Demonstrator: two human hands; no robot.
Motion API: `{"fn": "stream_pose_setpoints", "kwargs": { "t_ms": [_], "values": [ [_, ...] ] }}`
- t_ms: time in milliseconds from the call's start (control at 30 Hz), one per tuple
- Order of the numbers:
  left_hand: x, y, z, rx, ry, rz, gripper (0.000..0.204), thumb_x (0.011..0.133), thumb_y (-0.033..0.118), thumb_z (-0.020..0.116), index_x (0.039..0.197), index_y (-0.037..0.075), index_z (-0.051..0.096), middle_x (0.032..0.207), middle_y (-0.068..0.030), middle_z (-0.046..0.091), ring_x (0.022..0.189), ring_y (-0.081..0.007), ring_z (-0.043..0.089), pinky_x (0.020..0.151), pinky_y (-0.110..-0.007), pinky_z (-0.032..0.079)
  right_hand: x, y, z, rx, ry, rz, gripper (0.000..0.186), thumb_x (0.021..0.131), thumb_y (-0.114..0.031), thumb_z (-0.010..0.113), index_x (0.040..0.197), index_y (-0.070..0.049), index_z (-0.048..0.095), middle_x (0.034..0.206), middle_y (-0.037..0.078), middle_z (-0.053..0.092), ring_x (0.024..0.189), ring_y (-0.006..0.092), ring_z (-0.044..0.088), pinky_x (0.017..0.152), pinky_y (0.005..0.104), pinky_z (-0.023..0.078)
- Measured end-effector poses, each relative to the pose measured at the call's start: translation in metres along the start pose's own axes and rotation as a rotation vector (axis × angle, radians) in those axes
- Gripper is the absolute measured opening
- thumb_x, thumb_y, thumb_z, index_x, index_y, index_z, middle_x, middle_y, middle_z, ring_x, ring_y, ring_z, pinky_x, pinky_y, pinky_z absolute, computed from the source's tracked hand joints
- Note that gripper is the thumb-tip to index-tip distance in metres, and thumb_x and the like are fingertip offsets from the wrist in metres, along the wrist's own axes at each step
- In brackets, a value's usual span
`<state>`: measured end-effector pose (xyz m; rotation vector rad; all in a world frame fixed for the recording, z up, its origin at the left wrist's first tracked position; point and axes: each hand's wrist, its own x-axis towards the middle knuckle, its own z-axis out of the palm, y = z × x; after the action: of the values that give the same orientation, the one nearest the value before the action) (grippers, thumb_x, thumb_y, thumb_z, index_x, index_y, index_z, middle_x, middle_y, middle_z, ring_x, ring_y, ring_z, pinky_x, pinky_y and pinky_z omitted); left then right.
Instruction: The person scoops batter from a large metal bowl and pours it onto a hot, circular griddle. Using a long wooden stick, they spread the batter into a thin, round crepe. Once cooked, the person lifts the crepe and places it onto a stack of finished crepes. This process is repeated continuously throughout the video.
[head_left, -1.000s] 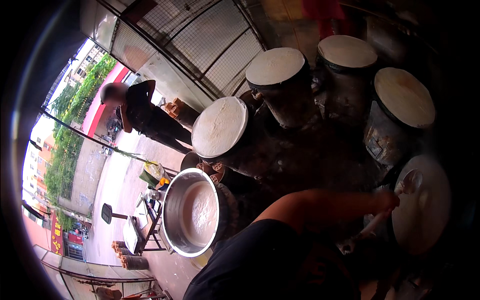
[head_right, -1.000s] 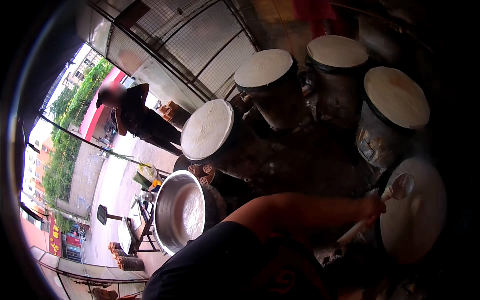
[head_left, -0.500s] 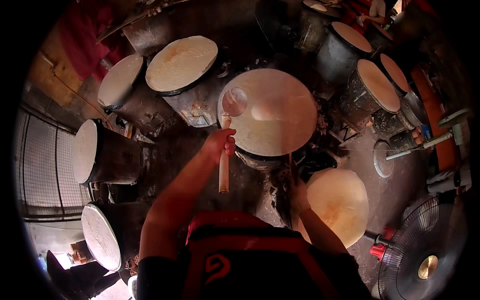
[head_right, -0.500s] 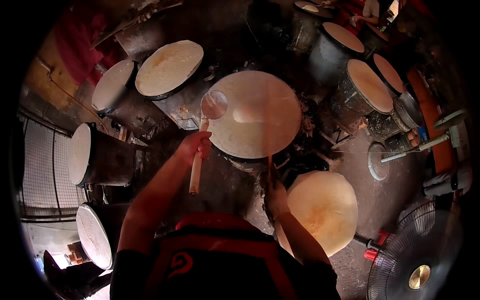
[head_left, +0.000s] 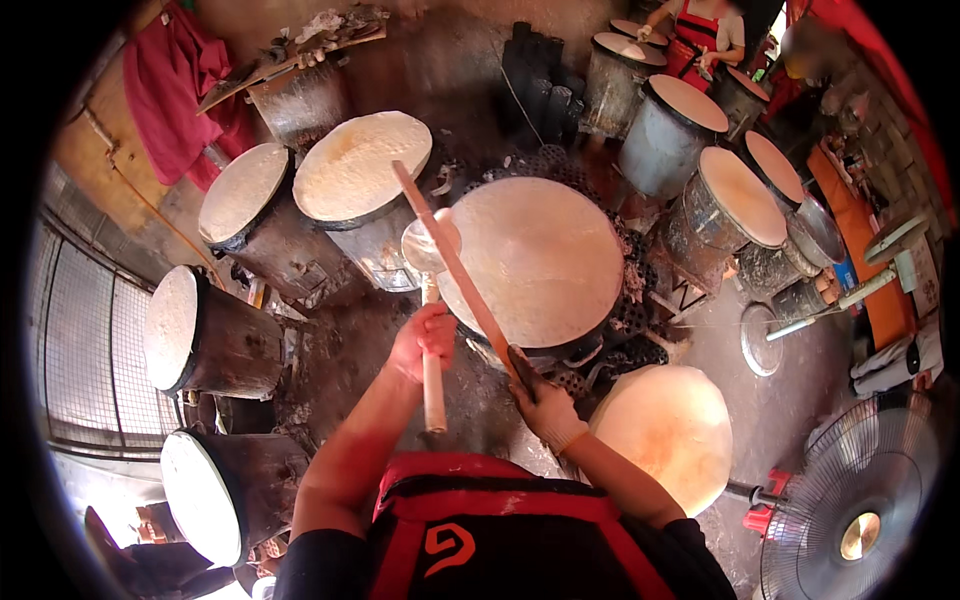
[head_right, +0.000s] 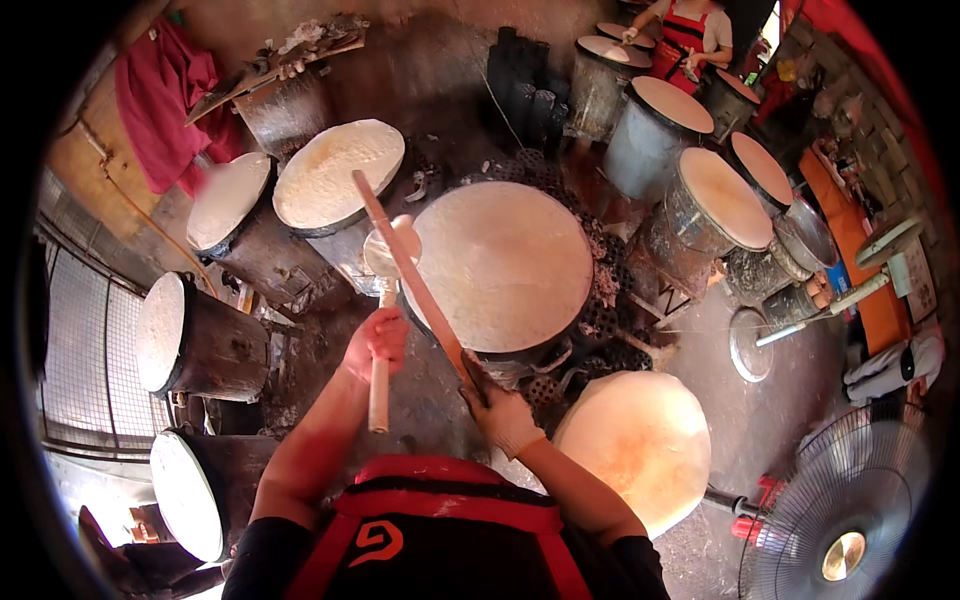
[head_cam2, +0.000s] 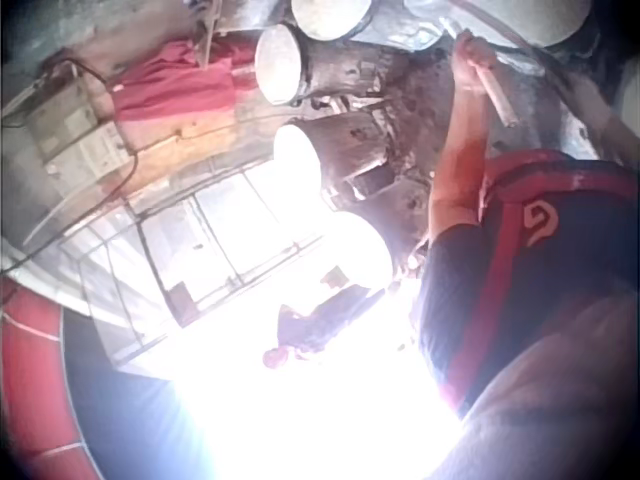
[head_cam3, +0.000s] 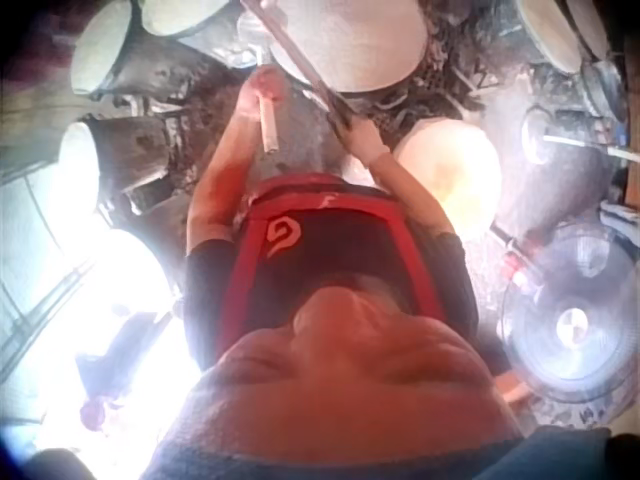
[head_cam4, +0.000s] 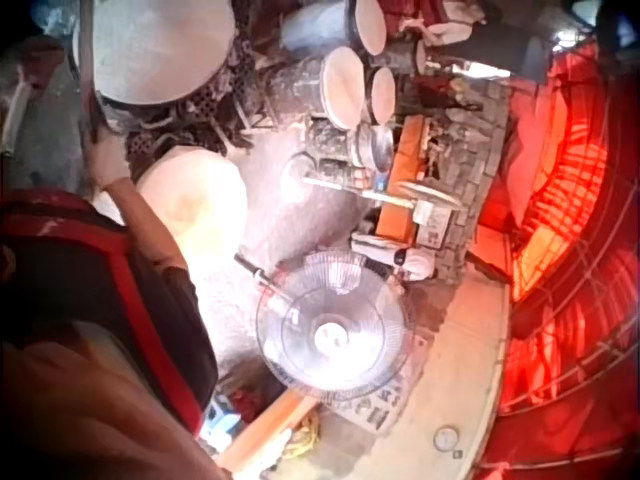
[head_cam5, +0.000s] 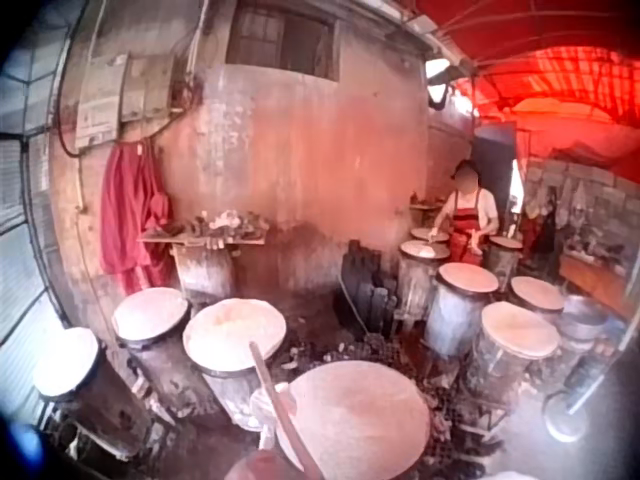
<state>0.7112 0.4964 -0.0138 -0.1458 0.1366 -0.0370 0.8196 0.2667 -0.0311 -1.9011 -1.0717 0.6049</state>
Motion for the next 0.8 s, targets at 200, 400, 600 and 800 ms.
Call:
{"fn": "stream_pose_setpoints", "kwargs": {
  "t_ms": [200, 400, 600, 800],
  "values": [
    [-0.047, 0.001, 0.032, 0.221, -0.194, 0.098, 0.026, 0.098, 0.021, 0.035, 0.080, 0.009, 0.049, 0.059, 0.0016, 0.039, 0.033, -0.0095, 0.030, 0.029, -0.024, 0.026, 0.036, 0.032, -0.038, -0.092, 0.442, 0.204, 0.048, 0.094, -0.033, 0.049, 0.138, -0.019, 0.040, 0.110, 0.019, 0.063, 0.097, 0.0306, 0.063, 0.082, 0.0357, 0.047],
    [-0.119, 0.004, 0.066, 0.396, 0.148, 0.544, 0.011, 0.096, 0.015, 0.042, 0.097, 0.017, 0.052, 0.054, 0.0044, 0.036, 0.031, -0.0069, 0.028, 0.025, -0.022, 0.025, 0.035, 0.051, -0.016, -0.220, 0.062, 0.413, 0.050, 0.093, -0.045, 0.040, 0.140, -0.029, 0.034, 0.125, 0.023, 0.051, 0.112, 0.0394, 0.052, 0.093, 0.0417, 0.042],
    [-0.182, 0.021, 0.051, 0.294, 0.273, 0.460, 0.009, 0.095, 0.014, 0.044, 0.094, 0.015, 0.053, 0.054, 0.0033, 0.037, 0.031, -0.0076, 0.027, 0.025, -0.023, 0.025, 0.018, 0.016, 0.029, -0.322, -0.115, 0.366, 0.051, 0.091, -0.040, 0.045, 0.140, -0.029, 0.033, 0.114, 0.026, 0.056, 0.102, 0.0420, 0.056, 0.087, 0.0452, 0.044],
    [-0.242, 0.080, -0.006, 0.028, 0.076, 0.409, 0.014, 0.096, 0.018, 0.041, 0.093, 0.012, 0.053, 0.056, 0.0034, 0.038, 0.036, -0.0070, 0.034, 0.030, -0.022, 0.030, 0.050, -0.064, 0.093, -0.253, -0.098, 0.301, 0.048, 0.093, -0.037, 0.047, 0.136, -0.015, 0.040, 0.112, 0.028, 0.057, 0.103, 0.0369, 0.058, 0.085, 0.0410, 0.046]
  ]
}}
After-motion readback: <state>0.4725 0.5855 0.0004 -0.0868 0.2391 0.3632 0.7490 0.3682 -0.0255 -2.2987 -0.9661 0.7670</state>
